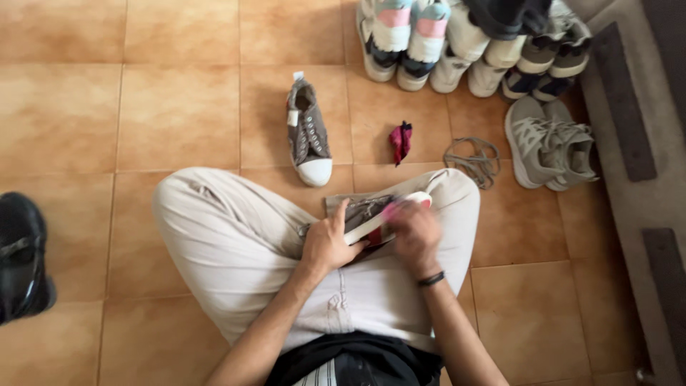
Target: The person sits cross-legged on a tiled floor and wipes a grey canvas sneaker with a pink cloth. They rotate the shoe to clean the upper, toe cap, and sides, then place it beside its pair.
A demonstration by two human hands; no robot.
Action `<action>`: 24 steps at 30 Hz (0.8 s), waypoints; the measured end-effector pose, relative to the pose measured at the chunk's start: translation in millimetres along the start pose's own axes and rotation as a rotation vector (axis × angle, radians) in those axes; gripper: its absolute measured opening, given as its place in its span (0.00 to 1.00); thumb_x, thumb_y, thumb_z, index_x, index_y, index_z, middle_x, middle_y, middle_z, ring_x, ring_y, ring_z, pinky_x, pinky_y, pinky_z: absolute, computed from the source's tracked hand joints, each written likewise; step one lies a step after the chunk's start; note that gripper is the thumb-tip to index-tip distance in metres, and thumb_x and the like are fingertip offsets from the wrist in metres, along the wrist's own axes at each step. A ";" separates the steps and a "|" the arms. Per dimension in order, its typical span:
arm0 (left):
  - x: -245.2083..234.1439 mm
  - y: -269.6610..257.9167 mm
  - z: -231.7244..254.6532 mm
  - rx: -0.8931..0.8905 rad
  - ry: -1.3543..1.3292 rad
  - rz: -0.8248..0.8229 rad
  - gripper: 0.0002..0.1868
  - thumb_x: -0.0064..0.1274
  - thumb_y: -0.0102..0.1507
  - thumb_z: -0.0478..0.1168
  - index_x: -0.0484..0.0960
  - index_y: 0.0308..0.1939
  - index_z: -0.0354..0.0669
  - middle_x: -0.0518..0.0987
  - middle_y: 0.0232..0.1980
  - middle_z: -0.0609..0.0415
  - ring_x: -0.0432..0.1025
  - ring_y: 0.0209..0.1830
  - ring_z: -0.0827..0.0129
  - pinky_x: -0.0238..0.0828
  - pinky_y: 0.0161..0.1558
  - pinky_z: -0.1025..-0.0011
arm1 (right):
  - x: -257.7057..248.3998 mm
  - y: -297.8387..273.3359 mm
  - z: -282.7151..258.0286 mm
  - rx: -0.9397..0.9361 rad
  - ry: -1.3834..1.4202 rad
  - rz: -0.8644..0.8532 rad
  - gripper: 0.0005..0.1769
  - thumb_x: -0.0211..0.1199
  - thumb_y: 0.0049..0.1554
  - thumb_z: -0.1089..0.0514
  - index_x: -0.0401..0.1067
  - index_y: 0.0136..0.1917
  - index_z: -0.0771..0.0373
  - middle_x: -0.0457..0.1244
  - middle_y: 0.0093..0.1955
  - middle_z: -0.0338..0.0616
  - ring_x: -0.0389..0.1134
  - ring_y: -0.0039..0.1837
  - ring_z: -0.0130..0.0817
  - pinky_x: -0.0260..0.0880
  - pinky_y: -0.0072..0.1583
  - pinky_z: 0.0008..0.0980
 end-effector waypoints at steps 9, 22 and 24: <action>0.2 0.2 5.2 -0.014 -0.009 -0.011 0.55 0.72 0.48 0.51 0.59 0.73 0.38 0.84 0.41 0.39 0.79 0.36 0.45 0.77 0.41 0.53 | -9.6 7.7 2.3 0.088 0.057 0.032 0.10 0.58 0.45 0.74 0.73 0.37 0.63 0.69 0.42 0.47 0.71 0.47 0.46 0.69 0.52 0.39; -22.1 -4.6 18.8 0.181 -0.180 0.154 0.53 0.75 0.47 0.45 0.63 0.72 0.48 0.84 0.48 0.41 0.80 0.45 0.46 0.77 0.46 0.56 | 8.0 -31.5 96.7 0.802 0.643 0.495 0.09 0.60 0.68 0.61 0.72 0.47 0.68 0.60 0.38 0.30 0.55 0.40 0.20 0.54 0.42 0.23; -25.4 0.7 17.5 0.310 -0.204 0.246 0.53 0.75 0.46 0.44 0.63 0.72 0.49 0.84 0.52 0.41 0.80 0.47 0.47 0.77 0.49 0.56 | 4.4 -15.3 87.6 0.727 0.774 0.593 0.10 0.60 0.69 0.60 0.71 0.47 0.67 0.62 0.42 0.34 0.57 0.42 0.21 0.56 0.46 0.23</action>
Point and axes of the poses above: each hand's wrist, its own y-axis towards the middle knuckle, its own x-axis out of the palm, z = x × y, the point moved 4 cm from there along y, towards the middle knuckle
